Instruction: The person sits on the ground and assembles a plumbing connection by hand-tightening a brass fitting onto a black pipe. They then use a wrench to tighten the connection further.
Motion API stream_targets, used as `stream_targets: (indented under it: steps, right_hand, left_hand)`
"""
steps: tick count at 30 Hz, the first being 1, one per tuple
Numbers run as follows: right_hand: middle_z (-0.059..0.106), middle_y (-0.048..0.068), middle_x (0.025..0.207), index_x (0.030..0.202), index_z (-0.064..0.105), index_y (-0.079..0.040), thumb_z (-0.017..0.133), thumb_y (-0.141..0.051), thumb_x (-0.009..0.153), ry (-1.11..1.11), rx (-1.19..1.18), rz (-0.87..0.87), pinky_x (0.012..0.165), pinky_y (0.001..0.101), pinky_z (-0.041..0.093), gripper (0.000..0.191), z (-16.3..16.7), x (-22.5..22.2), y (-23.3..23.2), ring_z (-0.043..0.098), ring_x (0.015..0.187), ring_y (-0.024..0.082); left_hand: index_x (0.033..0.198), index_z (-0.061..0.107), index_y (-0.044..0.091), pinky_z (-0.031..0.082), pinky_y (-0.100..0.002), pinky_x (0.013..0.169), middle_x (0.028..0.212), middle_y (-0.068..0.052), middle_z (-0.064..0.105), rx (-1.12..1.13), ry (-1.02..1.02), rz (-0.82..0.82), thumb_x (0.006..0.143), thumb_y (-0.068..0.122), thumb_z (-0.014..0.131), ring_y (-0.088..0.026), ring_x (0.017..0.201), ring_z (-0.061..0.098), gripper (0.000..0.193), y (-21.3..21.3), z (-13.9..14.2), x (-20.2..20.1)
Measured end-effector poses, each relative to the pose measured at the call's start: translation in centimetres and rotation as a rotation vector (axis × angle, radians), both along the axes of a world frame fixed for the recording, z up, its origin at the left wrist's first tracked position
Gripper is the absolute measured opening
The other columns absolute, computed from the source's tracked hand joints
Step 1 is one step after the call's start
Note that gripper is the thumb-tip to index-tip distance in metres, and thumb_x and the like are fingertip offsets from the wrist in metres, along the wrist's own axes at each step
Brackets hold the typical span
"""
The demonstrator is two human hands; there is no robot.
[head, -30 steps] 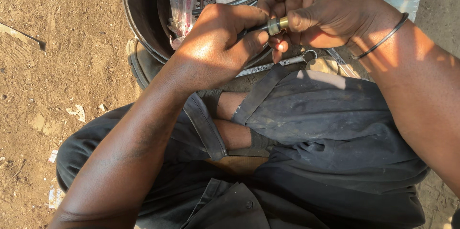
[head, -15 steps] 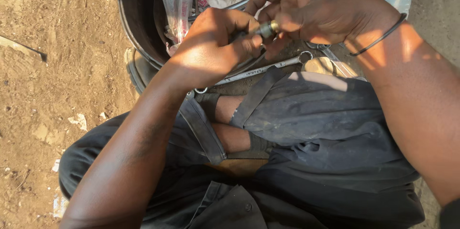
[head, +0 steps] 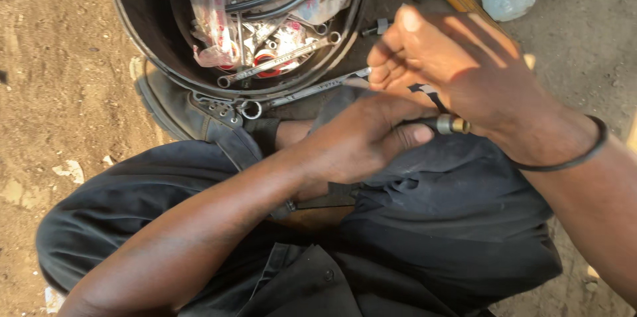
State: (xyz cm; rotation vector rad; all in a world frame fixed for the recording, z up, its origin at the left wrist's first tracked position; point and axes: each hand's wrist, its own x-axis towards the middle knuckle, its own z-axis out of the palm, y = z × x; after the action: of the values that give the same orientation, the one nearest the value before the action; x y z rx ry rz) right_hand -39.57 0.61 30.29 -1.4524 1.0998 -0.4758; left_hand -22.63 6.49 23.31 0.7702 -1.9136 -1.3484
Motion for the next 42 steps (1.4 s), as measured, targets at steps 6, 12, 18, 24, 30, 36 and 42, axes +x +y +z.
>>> stream_targets:
  steps: [6, 12, 18, 24, 30, 36, 42]
  right_hand:
    - [0.076, 0.008, 0.104, 0.107, 0.072, -0.003, 0.031, -0.035, 0.11, 0.266, -0.034, -0.082, 0.089, 0.0328, 0.06, 0.052, -0.2, -2.3, 2.8, 0.076, 0.097, 0.02]
    - [0.069, 0.02, 0.103, 0.108, 0.064, 0.01, 0.032, -0.037, 0.113, -0.187, 0.223, -0.121, 0.096, 0.0409, 0.061, 0.057, -2.5, -2.5, 3.7, 0.072, 0.101, 0.027]
    - [0.068, 0.025, 0.1, 0.109, 0.062, 0.012, 0.029, -0.053, 0.11, -0.363, 0.374, -0.06, 0.098, 0.0448, 0.059, 0.073, -2.8, -2.9, 4.4, 0.071, 0.101, 0.032]
    - [0.066, 0.026, 0.101, 0.11, 0.062, 0.013, 0.031, -0.062, 0.103, -0.344, 0.426, -0.077, 0.097, 0.043, 0.058, 0.082, -3.0, -1.6, 5.1, 0.07, 0.102, 0.031]
    - [0.07, 0.02, 0.087, 0.098, 0.066, 0.006, 0.031, -0.065, 0.101, -0.242, 0.49, -0.205, 0.079, 0.0377, 0.063, 0.079, -3.6, 0.6, 5.1, 0.074, 0.085, 0.025]
    - [0.07, 0.013, 0.081, 0.087, 0.068, -0.002, 0.033, -0.065, 0.1, -0.172, 0.495, -0.258, 0.073, 0.0351, 0.064, 0.073, -5.5, 3.8, 4.3, 0.072, 0.076, 0.019]
    - [0.066, 0.014, 0.075, 0.088, 0.066, 0.0, 0.032, -0.07, 0.1, -0.243, 0.489, -0.197, 0.066, 0.0349, 0.064, 0.079, -7.4, 3.6, 4.7, 0.069, 0.071, 0.02]
  left_hand:
    - [0.114, 0.067, 0.005, 0.056, -0.044, 0.08, 0.095, -0.014, 0.072, 0.058, -0.103, 0.023, 0.103, 0.032, 0.059, -0.031, 0.091, 0.072, 0.03, 1.0, 0.0, -1.6]
    - [0.087, 0.069, 0.005, 0.055, -0.048, 0.068, 0.069, -0.016, 0.069, 0.225, -0.343, 0.068, 0.095, 0.032, 0.066, -0.037, 0.072, 0.072, 0.028, 3.4, 3.4, -1.8]
    - [0.089, 0.07, 0.005, 0.056, -0.046, 0.066, 0.069, -0.016, 0.07, 0.318, -0.327, -0.016, 0.092, 0.025, 0.065, -0.034, 0.069, 0.073, 0.021, 3.5, 5.0, 0.4]
    - [0.097, 0.074, 0.007, 0.059, -0.038, 0.067, 0.073, -0.011, 0.074, 0.338, -0.251, -0.013, 0.089, 0.027, 0.07, -0.025, 0.07, 0.075, 0.022, 3.1, 4.6, 2.0]
    - [0.088, 0.077, 0.004, 0.059, -0.034, 0.063, 0.071, -0.008, 0.074, 0.437, -0.298, 0.057, 0.086, 0.026, 0.073, -0.018, 0.067, 0.073, 0.023, 3.0, 4.1, 3.3]
    - [0.089, 0.079, 0.002, 0.059, -0.033, 0.062, 0.067, -0.007, 0.075, 0.554, -0.382, 0.109, 0.089, 0.028, 0.07, -0.016, 0.061, 0.071, 0.027, 2.8, 3.5, 5.1]
    - [0.089, 0.079, 0.002, 0.06, -0.033, 0.065, 0.069, -0.011, 0.076, 0.519, -0.389, 0.139, 0.09, 0.028, 0.07, -0.019, 0.064, 0.074, 0.028, 3.4, 2.6, 4.4]
